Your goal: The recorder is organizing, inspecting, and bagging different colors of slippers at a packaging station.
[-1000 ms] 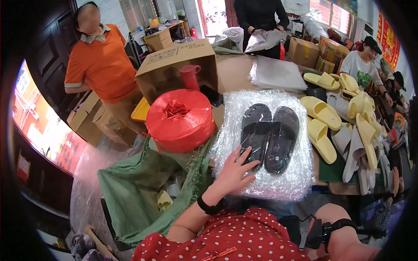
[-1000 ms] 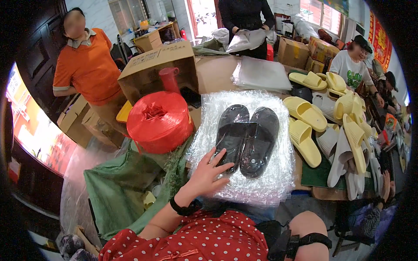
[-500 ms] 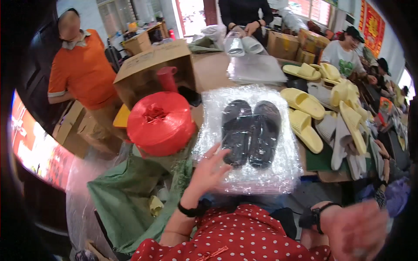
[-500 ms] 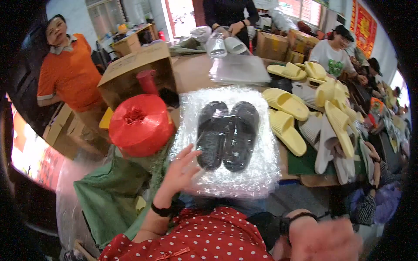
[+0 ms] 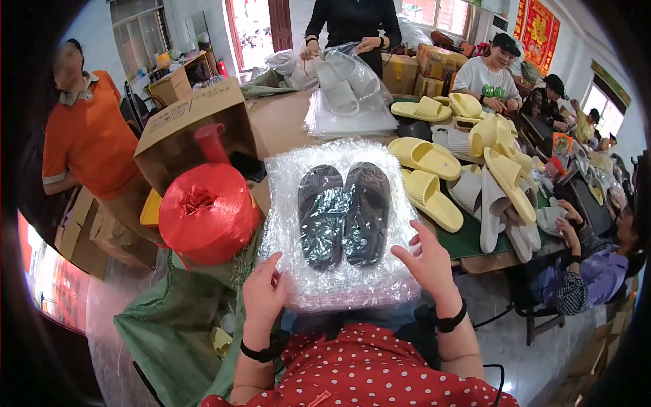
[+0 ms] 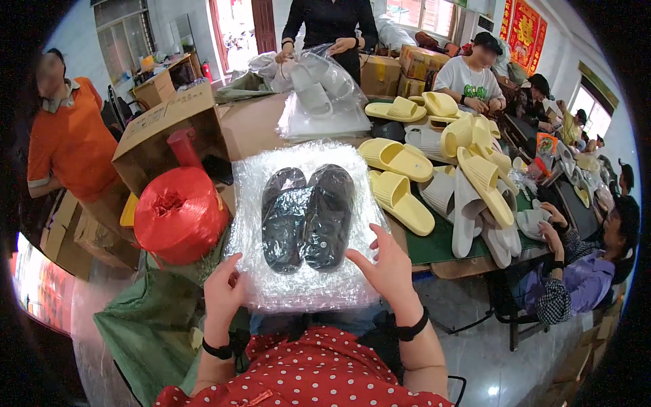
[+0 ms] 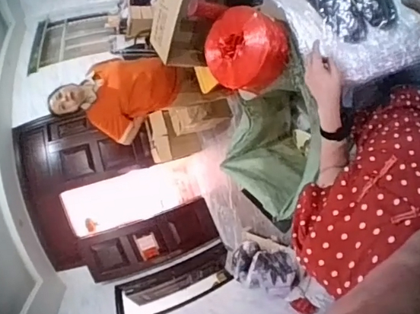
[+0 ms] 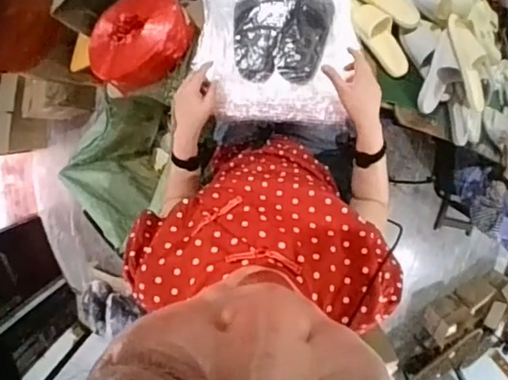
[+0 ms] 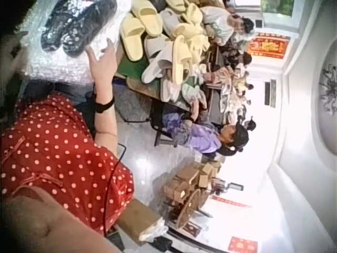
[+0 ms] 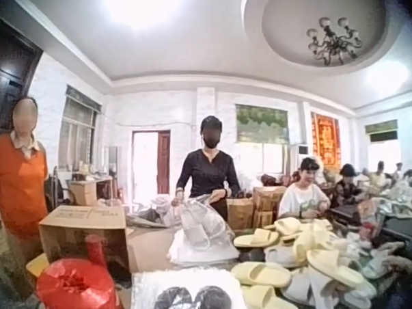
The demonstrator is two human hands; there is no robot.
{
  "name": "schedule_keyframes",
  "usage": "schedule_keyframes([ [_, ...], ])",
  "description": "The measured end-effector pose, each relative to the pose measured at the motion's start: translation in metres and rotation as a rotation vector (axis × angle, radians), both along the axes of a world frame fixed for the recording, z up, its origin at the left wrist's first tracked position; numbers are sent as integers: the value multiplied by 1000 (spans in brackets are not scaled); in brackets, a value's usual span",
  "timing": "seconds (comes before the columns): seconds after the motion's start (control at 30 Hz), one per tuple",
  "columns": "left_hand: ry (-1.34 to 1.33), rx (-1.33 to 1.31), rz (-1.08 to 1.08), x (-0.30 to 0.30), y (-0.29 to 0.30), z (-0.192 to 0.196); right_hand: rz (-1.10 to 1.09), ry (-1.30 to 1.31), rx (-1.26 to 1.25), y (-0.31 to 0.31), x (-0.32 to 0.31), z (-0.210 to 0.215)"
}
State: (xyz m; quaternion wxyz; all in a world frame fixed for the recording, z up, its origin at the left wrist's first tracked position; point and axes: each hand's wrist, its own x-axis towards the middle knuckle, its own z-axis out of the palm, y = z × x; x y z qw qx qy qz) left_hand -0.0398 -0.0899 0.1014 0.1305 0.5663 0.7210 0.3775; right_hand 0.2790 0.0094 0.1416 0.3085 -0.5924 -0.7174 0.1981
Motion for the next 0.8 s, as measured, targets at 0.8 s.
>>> schedule_keyframes([
  [0.8,298,193,-566,-11,22,25,352,-40,289,2,46,-17],
])
